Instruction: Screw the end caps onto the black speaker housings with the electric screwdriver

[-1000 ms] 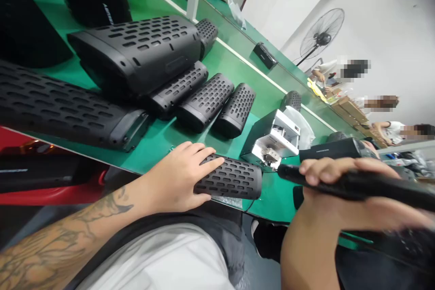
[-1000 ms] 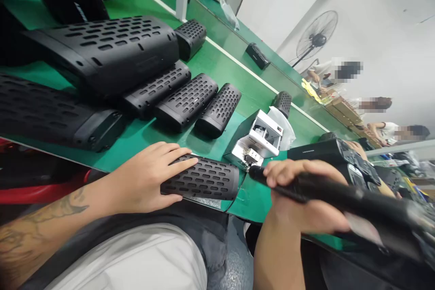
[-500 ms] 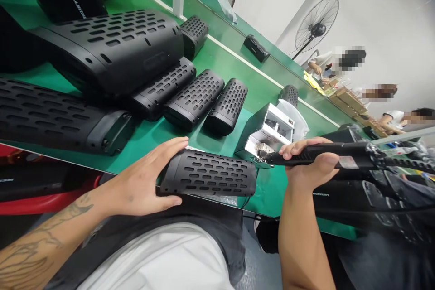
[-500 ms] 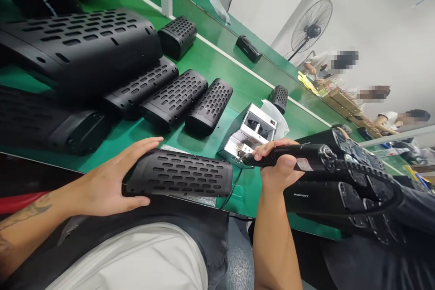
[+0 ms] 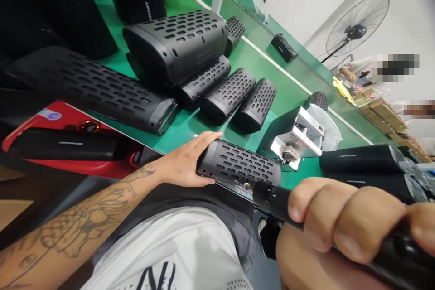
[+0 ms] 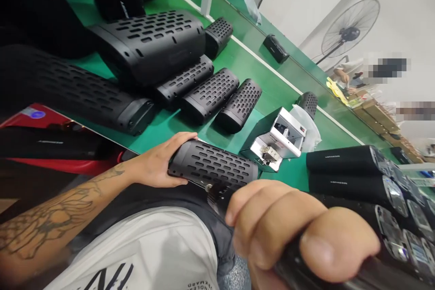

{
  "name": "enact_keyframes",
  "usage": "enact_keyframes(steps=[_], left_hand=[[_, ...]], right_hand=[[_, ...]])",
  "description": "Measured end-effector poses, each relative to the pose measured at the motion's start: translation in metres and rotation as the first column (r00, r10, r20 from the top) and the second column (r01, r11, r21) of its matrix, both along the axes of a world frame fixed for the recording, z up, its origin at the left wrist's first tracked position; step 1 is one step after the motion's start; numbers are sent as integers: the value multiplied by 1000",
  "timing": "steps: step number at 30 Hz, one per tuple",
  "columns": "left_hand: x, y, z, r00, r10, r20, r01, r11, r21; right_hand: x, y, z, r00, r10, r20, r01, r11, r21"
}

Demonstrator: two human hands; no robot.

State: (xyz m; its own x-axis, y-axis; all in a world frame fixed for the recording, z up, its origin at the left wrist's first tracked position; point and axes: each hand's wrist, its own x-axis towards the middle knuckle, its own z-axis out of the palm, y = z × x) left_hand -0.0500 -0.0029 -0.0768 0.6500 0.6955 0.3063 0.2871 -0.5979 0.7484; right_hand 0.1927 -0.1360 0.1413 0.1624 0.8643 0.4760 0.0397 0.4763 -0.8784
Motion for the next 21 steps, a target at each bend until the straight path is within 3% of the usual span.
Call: enact_keyframes(steps=[3,5,12,18,21], left_hand=[[3,1,-4,997,-5,79,1,999,49],[5,2,-6,991,-17,130,7,997,73],[8,1,-5,982,-28,188,18,998,55],[8,2,-5,973,-39,229,26,998,59],[9,1,-7,974,-42,220,28,997,67]], right_hand=[[-38,12,-12,993,-61,-100,60,998,-13],[-47,21,-20,997,11,-78,-12,1000,-24],[-45,48,-30,971,239,19,-239,971,-8],[-55,56,-32,968,252,13,-252,968,-17],[-54,59,-30,959,283,9,-281,956,-87]])
